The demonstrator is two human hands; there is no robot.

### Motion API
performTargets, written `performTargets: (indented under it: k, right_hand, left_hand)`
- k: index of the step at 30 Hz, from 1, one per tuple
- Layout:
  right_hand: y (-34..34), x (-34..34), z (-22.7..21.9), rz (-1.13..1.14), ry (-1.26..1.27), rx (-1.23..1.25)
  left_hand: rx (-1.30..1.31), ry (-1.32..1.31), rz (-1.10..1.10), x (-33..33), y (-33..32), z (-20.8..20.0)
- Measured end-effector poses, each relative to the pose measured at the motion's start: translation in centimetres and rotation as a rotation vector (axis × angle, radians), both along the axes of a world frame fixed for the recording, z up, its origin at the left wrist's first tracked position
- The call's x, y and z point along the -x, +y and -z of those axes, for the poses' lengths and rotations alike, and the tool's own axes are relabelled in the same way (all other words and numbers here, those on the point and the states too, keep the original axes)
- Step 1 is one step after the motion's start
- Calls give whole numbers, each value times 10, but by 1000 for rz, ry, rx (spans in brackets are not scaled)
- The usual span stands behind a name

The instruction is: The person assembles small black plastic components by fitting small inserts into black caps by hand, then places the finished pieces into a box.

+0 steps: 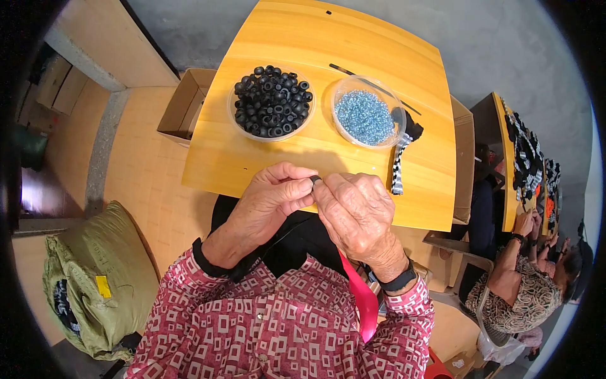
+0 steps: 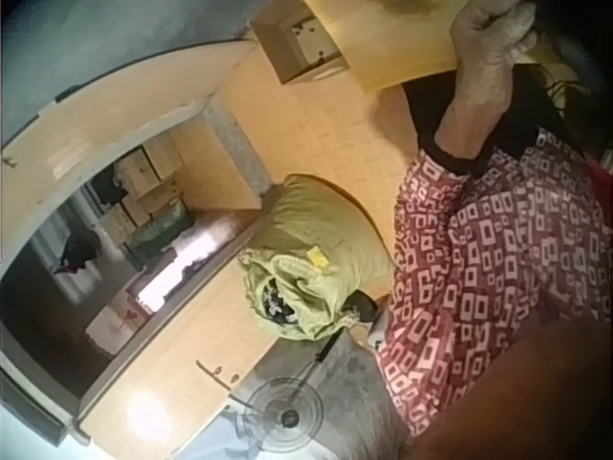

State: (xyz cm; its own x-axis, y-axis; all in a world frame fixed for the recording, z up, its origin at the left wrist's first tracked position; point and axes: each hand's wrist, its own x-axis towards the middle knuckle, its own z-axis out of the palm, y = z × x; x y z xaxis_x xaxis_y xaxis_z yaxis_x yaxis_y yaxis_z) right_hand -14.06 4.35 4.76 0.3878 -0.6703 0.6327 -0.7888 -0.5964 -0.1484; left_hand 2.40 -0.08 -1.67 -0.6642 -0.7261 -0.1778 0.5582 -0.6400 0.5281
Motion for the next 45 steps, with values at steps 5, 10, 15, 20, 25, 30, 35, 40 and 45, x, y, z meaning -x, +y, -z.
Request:
performTargets:
  k: [5, 10, 15, 20, 25, 30, 35, 40, 45]
  right_hand:
    - [-6, -1, -2, -12, 19, -14]
    - [-10, -4, -10, 0, 24, -37]
    - [-22, 19, -36, 145, -90, -57]
    - [-63, 67, -38, 320, -233, -242]
    - [-90, 56, -42, 265, -241, -462]
    - [-129, 24, -38, 122, -122, -429]
    - [-174, 5, -14, 61, 66, -352]
    - [-189, -4, 0, 34, 330, -371]
    - [-196, -8, 2, 45, 416, -348]
  left_hand:
    - [-25, 101, -9, 2, -3, 5]
    - [-107, 151, -5, 3, -6, 5]
    - [-99, 82, 11, -3, -12, 0]
    - [-106, 45, 13, -4, -11, -8]
    - [-95, 30, 23, -2, -9, -13]
    - [-102, 36, 42, -7, -9, -20]
    - [-111, 29, 34, -12, -13, -22]
    - [-78, 27, 11, -15, -16, -25]
    - [-88, 44, -1, -17, -18, -23]
